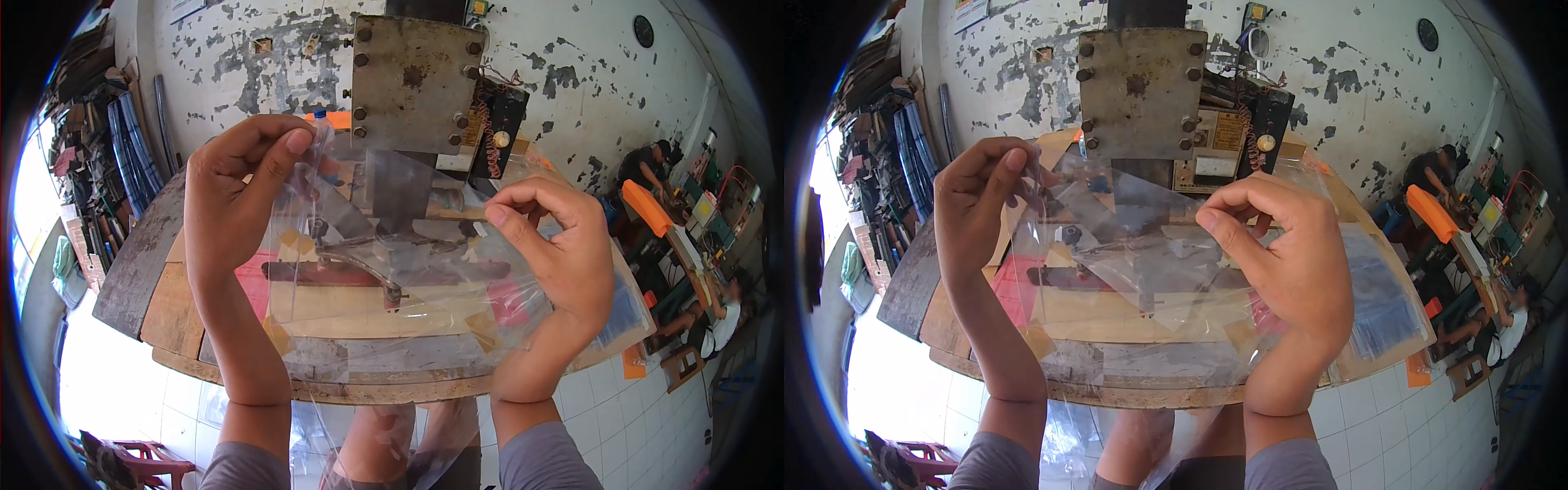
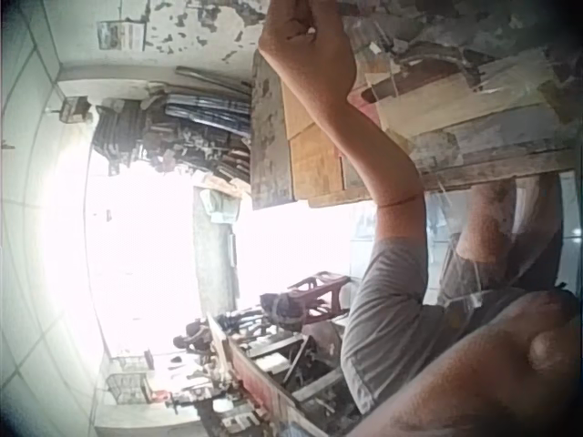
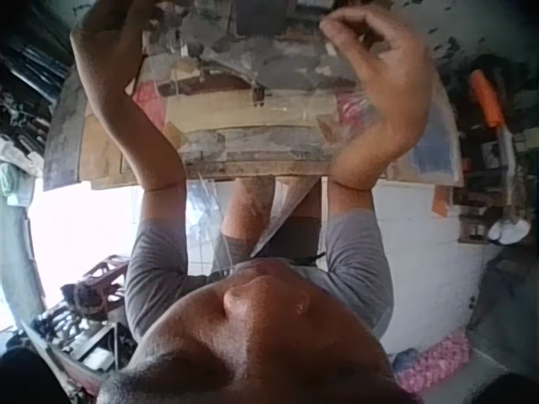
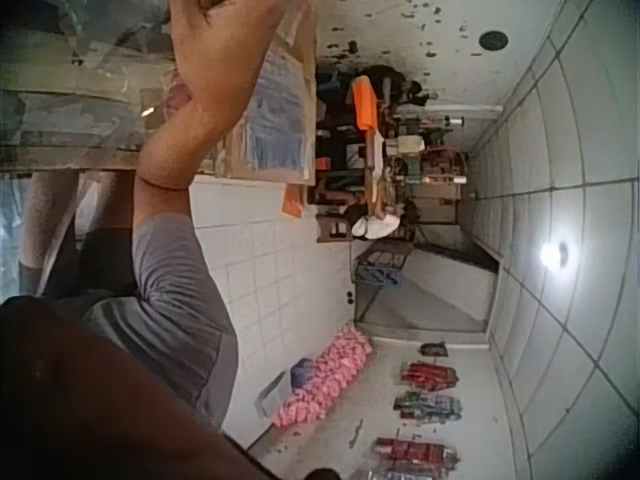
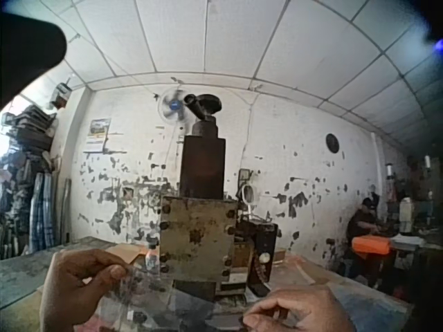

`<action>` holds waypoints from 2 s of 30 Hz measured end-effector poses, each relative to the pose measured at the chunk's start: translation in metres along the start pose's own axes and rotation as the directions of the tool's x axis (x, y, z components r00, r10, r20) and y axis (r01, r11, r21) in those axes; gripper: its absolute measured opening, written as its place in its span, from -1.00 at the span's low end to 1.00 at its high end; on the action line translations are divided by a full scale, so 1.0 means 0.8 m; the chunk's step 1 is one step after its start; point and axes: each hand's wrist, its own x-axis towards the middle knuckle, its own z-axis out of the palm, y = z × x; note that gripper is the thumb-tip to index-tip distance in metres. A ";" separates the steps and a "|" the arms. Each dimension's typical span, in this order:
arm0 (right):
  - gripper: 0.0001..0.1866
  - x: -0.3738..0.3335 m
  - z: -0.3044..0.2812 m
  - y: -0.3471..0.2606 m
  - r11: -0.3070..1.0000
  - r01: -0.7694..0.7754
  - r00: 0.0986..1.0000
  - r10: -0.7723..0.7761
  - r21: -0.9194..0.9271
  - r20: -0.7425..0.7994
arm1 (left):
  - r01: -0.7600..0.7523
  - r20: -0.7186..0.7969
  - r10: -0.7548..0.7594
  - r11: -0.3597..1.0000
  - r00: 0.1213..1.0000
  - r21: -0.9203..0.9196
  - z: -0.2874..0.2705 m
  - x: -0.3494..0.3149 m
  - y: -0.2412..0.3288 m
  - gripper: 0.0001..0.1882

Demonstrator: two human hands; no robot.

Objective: The person aligns plastic sheets on a workbench under a heat-press machine, operates the machine to seal the material, and pulls at the resulting plastic item to check the bond.

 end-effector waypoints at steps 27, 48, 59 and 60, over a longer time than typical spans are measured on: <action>-0.88 0.001 0.004 -0.003 1.000 0.001 1.000 -0.001 0.008 0.031 | 0.023 0.028 -0.021 0.996 0.999 -0.092 -0.010 0.001 -0.003 -0.77; -0.65 -0.016 -0.036 0.004 0.994 0.097 0.988 -0.091 -0.045 0.124 | 0.053 -0.105 -0.042 0.993 0.994 0.106 -0.039 0.006 -0.017 -0.73; -0.73 -0.015 -0.037 0.007 0.998 0.049 0.999 -0.048 -0.043 0.022 | 0.035 -0.151 -0.020 0.995 0.988 0.094 -0.052 0.008 -0.025 -0.71; -0.80 -0.013 -0.033 0.010 1.000 0.013 1.000 -0.014 -0.016 -0.028 | 0.043 -0.157 -0.026 0.993 0.987 0.107 -0.055 0.006 -0.024 -0.71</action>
